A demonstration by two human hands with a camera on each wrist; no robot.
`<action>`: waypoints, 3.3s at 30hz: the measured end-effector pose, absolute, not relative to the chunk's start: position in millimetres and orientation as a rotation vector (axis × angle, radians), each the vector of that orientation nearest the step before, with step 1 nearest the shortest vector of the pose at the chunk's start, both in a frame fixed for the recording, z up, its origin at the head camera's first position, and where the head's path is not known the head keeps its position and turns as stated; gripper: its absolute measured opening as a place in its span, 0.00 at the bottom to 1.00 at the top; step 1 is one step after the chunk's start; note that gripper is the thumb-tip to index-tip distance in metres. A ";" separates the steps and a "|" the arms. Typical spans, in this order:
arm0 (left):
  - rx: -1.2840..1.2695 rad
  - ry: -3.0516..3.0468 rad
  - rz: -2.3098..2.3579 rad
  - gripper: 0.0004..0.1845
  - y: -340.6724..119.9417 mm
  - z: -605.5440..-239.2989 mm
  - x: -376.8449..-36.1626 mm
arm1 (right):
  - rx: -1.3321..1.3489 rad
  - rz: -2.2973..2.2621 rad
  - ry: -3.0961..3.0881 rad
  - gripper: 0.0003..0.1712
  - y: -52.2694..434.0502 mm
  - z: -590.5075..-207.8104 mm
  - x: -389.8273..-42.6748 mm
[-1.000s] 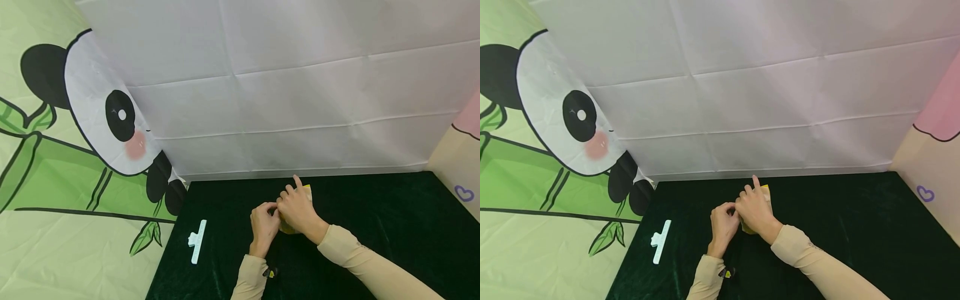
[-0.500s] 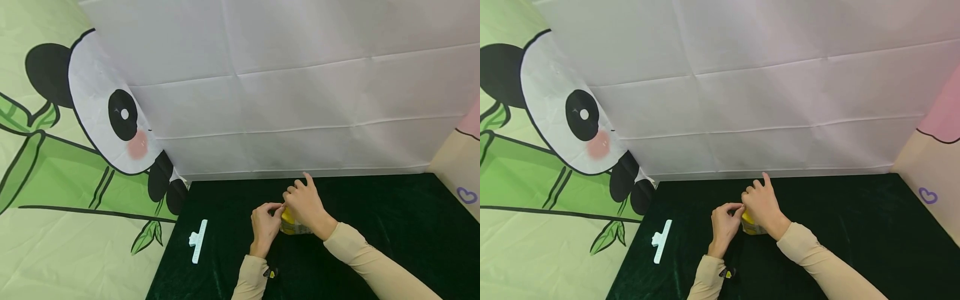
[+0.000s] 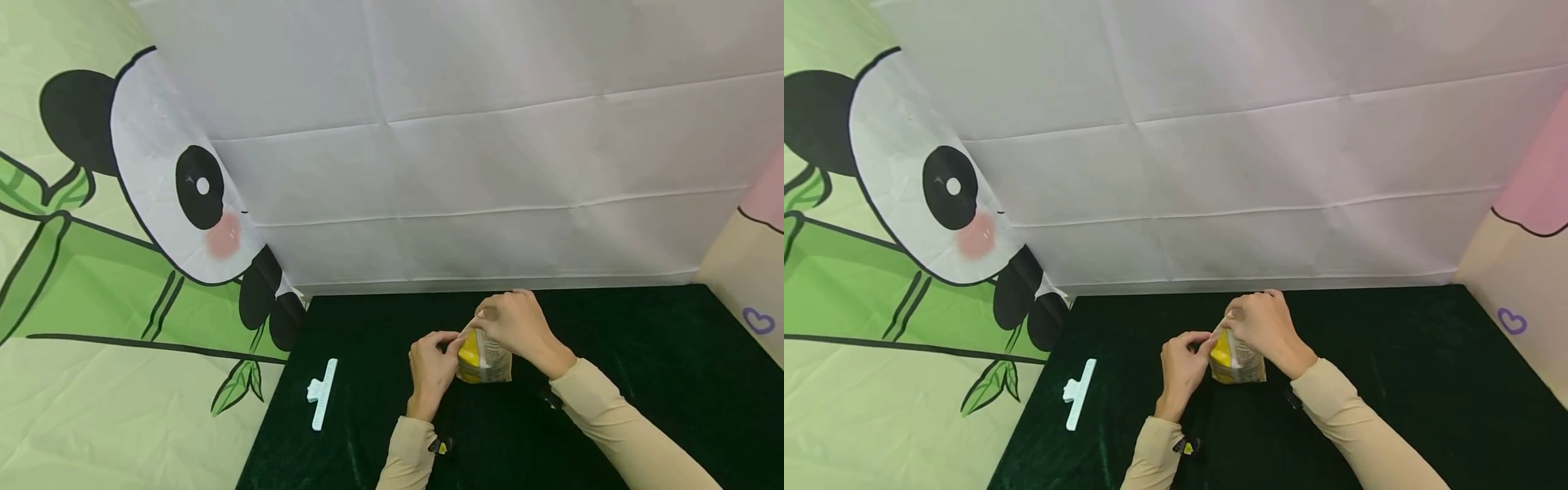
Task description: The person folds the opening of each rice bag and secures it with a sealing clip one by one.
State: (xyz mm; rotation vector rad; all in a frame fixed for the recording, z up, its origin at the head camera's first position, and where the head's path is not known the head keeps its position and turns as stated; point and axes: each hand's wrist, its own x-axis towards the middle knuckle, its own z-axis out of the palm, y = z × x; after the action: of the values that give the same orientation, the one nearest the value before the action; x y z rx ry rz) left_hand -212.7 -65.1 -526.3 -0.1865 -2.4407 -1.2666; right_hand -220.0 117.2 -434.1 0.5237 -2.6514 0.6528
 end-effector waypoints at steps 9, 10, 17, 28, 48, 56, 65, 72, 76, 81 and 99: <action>-0.208 -2.449 -1.157 0.06 -62.1 -528.7 -215.0 | 0.512 0.824 -2.666 0.06 123.3 -436.2 -220.8; -0.204 -2.450 -1.144 0.06 -62.1 -528.6 -215.2 | 0.504 0.849 -2.670 0.06 123.9 -435.5 -220.6; -0.162 -2.466 -1.091 0.05 -62.0 -527.9 -214.3 | 0.482 1.004 -2.700 0.09 128.1 -435.7 -220.6; -0.170 -2.429 -1.168 0.05 -61.2 -529.0 -218.2 | 0.552 0.905 -2.645 0.13 130.5 -439.8 -223.2; -0.246 -2.427 -1.308 0.06 -71.8 -532.2 -210.1 | 0.548 0.858 -2.430 0.08 118.4 -458.8 -210.3; -0.268 -2.452 -1.316 0.07 -74.2 -528.5 -206.6 | 0.546 0.862 -2.484 0.09 121.9 -457.3 -208.1; -0.232 -2.442 -1.280 0.06 -76.0 -528.8 -204.3 | 0.527 0.880 -2.494 0.12 119.1 -458.5 -206.0; -0.210 -2.455 -1.268 0.08 -75.4 -528.4 -204.4 | 0.550 0.828 -2.466 0.14 117.2 -460.1 -207.6; -0.219 -2.454 -1.265 0.09 -75.2 -527.9 -204.8 | 0.552 0.822 -2.478 0.16 118.3 -461.2 -208.1; -0.231 -2.466 -1.280 0.10 -75.8 -529.1 -205.6 | 0.544 0.839 -2.495 0.16 119.7 -461.2 -208.8; -0.273 -2.427 -1.278 0.06 -83.5 -531.5 -205.9 | 0.545 0.803 -2.511 0.18 122.7 -462.3 -213.4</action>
State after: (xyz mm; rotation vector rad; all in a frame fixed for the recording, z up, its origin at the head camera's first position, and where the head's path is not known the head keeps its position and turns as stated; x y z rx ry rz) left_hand -205.9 -83.5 -531.5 -0.2726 -2.4273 -1.2783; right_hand -213.4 122.7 -462.3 0.5452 -2.5106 0.8033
